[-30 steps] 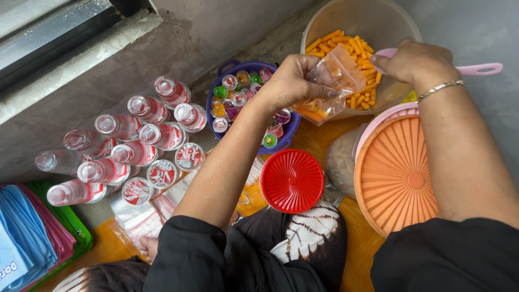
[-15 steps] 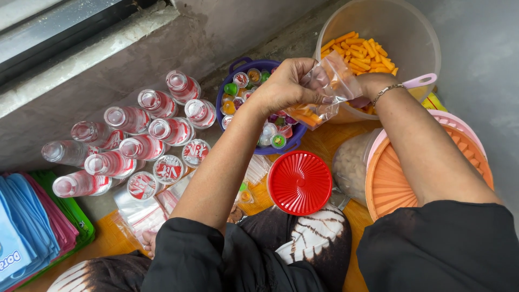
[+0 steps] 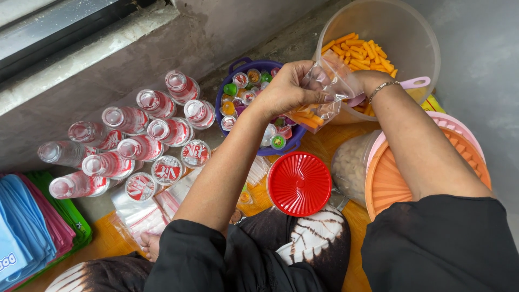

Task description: The person scoops cashew nuts from a large container into small plastic bags using a pink scoop, then seals the bags. They repeat the process with orange stick-shaped snacks, filling and sealing multiple bags.

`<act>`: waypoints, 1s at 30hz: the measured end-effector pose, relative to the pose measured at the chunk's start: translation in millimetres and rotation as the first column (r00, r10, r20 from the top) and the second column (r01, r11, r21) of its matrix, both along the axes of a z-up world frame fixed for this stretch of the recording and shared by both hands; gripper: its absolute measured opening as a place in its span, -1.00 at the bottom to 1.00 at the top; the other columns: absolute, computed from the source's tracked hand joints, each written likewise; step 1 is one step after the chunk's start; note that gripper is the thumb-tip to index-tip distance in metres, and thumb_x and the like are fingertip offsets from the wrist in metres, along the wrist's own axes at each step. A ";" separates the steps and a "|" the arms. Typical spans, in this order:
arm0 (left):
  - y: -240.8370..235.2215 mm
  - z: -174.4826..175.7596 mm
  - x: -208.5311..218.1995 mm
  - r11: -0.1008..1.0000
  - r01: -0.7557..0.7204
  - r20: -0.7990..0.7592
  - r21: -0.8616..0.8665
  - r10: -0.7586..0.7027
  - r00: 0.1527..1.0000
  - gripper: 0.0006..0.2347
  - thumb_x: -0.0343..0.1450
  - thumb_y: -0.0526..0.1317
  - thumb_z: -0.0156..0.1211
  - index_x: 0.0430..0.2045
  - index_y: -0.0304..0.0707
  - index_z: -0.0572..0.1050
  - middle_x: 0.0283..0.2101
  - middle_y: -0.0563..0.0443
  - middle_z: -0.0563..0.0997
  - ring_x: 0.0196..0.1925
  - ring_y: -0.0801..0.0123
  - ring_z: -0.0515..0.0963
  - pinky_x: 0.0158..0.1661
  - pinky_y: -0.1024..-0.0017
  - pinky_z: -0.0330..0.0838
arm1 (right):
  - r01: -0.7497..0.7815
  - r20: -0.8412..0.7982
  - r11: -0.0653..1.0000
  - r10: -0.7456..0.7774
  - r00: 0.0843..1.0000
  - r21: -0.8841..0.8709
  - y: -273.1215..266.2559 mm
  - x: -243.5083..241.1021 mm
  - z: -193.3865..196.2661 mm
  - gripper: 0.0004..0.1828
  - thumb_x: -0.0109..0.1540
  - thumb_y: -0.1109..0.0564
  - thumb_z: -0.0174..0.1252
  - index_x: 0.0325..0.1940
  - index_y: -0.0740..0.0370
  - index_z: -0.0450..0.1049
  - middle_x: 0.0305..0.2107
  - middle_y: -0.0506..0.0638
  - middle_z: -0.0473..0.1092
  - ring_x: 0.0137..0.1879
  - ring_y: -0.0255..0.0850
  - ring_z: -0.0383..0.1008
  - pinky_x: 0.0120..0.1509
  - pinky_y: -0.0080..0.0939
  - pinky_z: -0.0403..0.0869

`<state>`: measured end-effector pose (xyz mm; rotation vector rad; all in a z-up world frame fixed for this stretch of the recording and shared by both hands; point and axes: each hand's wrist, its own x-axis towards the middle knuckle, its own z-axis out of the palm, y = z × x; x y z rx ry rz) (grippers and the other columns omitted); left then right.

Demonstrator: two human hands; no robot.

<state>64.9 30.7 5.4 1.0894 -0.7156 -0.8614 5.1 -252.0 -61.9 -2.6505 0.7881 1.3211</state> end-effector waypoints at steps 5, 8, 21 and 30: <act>0.7 -5.4 3.3 1.000 -0.005 -0.047 0.016 0.006 0.999 -0.72 0.16 -0.40 0.58 -0.33 -0.33 0.60 -0.51 -0.05 0.69 -0.48 0.48 0.67 -0.45 0.52 0.60 | -0.107 0.033 0.994 0.107 0.994 -0.003 -17.5 3.4 -13.5 -0.55 -0.15 -0.27 0.43 -0.78 0.15 0.65 -0.77 0.07 0.52 -0.65 -0.07 0.48 -0.52 -0.20 0.41; 0.6 -9.8 4.6 1.000 -0.020 -0.058 0.023 0.021 0.998 -0.71 0.16 -0.41 0.59 -0.33 -0.34 0.60 -0.52 -0.08 0.69 -0.49 0.45 0.68 -0.48 0.49 0.61 | -0.131 0.036 0.990 0.133 0.990 -0.058 -3.5 6.4 11.3 -0.49 -0.19 -0.39 0.41 -0.88 0.05 0.60 -0.87 -0.05 0.45 -0.72 -0.16 0.50 -0.60 -0.24 0.48; -2.3 5.3 -6.0 0.987 -0.073 0.092 0.142 0.060 0.994 -0.89 0.21 -0.28 0.51 -0.47 -0.21 0.72 -0.62 0.01 0.65 -0.56 0.61 0.52 -0.51 0.66 0.41 | 0.012 0.065 0.998 -0.015 0.998 0.056 22.6 -15.6 76.5 -0.35 -0.14 -0.43 0.35 -0.53 0.24 0.63 -0.78 0.07 0.47 -0.72 -0.14 0.37 -0.64 -0.21 0.39; -10.4 11.7 -7.7 0.984 -0.064 0.123 0.169 0.043 0.991 -0.75 0.16 -0.38 0.63 -0.64 -0.20 0.53 -0.56 0.12 0.65 -0.52 0.60 0.62 -0.47 0.61 0.54 | 0.313 0.366 0.909 -0.400 0.840 0.274 25.5 -53.5 191.4 -0.53 0.18 -0.29 0.37 -0.23 0.15 0.53 -0.62 0.01 0.28 -0.54 -0.18 0.14 -0.45 -0.19 0.10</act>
